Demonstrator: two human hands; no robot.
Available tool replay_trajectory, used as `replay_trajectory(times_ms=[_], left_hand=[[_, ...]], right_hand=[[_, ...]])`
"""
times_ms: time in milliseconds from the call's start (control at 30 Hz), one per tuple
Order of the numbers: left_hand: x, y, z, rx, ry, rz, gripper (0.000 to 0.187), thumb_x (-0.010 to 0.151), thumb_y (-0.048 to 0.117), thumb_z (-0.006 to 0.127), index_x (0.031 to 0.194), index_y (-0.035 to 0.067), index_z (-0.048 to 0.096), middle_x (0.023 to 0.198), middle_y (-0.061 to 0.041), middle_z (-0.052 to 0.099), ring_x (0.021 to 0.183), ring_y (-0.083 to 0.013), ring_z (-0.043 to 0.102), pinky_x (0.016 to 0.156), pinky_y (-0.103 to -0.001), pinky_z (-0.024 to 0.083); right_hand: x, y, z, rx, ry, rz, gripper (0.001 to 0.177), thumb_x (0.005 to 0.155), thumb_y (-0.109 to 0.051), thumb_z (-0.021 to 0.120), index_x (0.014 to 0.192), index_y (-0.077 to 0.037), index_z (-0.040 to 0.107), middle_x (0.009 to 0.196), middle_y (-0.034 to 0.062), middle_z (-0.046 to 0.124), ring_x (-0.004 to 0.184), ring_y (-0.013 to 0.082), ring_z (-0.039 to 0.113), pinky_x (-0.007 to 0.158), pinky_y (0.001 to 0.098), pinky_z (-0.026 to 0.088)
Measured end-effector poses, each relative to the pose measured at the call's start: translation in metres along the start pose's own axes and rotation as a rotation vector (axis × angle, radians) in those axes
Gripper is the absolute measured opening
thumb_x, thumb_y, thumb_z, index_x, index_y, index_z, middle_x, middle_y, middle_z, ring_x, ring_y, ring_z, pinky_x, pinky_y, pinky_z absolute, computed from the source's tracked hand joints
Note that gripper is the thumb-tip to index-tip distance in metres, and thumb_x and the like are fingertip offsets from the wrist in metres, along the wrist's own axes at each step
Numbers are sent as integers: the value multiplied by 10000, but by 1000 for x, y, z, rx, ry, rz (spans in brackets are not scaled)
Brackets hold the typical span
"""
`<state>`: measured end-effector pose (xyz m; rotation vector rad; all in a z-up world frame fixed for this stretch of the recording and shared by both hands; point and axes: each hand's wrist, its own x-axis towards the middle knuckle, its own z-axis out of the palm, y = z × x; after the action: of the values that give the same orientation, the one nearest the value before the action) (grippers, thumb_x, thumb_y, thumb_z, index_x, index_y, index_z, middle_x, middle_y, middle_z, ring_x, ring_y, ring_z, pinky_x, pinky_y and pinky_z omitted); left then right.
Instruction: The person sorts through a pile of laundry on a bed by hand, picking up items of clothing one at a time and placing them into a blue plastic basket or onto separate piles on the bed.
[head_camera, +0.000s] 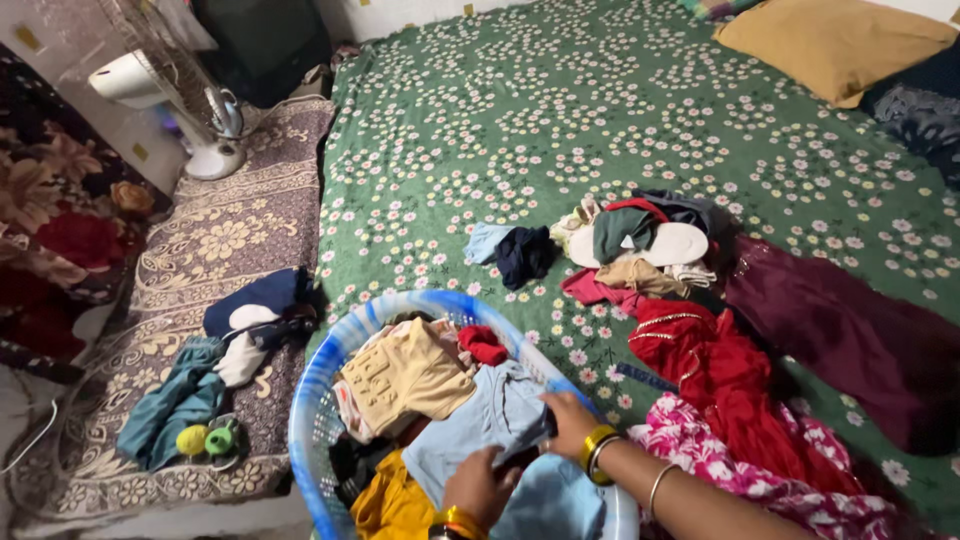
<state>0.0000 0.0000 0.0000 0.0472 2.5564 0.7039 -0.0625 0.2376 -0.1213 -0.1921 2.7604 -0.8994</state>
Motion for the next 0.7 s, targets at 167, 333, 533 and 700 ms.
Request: replay_trajectory(times_ms=[167, 333, 533, 700], left_hand=[[43, 41, -25, -98, 246, 331, 598, 805, 324, 775, 1348, 173, 572, 1391, -111, 604, 1299, -341, 549, 1081, -410, 459], [109, 77, -47, 63, 237, 401, 684, 809, 351, 778, 1405, 148, 510, 1550, -133, 399, 1434, -351, 364, 1159, -482, 322], [196, 86, -46, 253, 152, 291, 772, 904, 545, 657, 1534, 198, 377, 1677, -81, 169, 1560, -314, 74, 1220, -631, 68], [228, 62, -18, 225, 297, 417, 756, 903, 563, 656, 1533, 218, 422, 1673, -110, 165, 1540, -351, 78, 1151, -684, 81]], right_hand=[[25, -32, -76, 222, 179, 4, 670, 704, -211, 871, 1305, -229, 577, 1265, 123, 561, 959, 284, 683, 863, 391, 584], [82, -6, -93, 257, 149, 83, 592, 740, -172, 816, 1290, -217, 602, 1277, 123, 554, 935, 269, 708, 864, 365, 593], [214, 84, -46, 112, 110, 9, 675, 746, -135, 804, 1376, -236, 584, 1375, 170, 582, 1288, 348, 551, 1087, 421, 461], [332, 114, -17, 77, 42, -3, 753, 747, -242, 821, 1450, -273, 553, 1486, 160, 538, 1406, 369, 460, 1194, 426, 369]])
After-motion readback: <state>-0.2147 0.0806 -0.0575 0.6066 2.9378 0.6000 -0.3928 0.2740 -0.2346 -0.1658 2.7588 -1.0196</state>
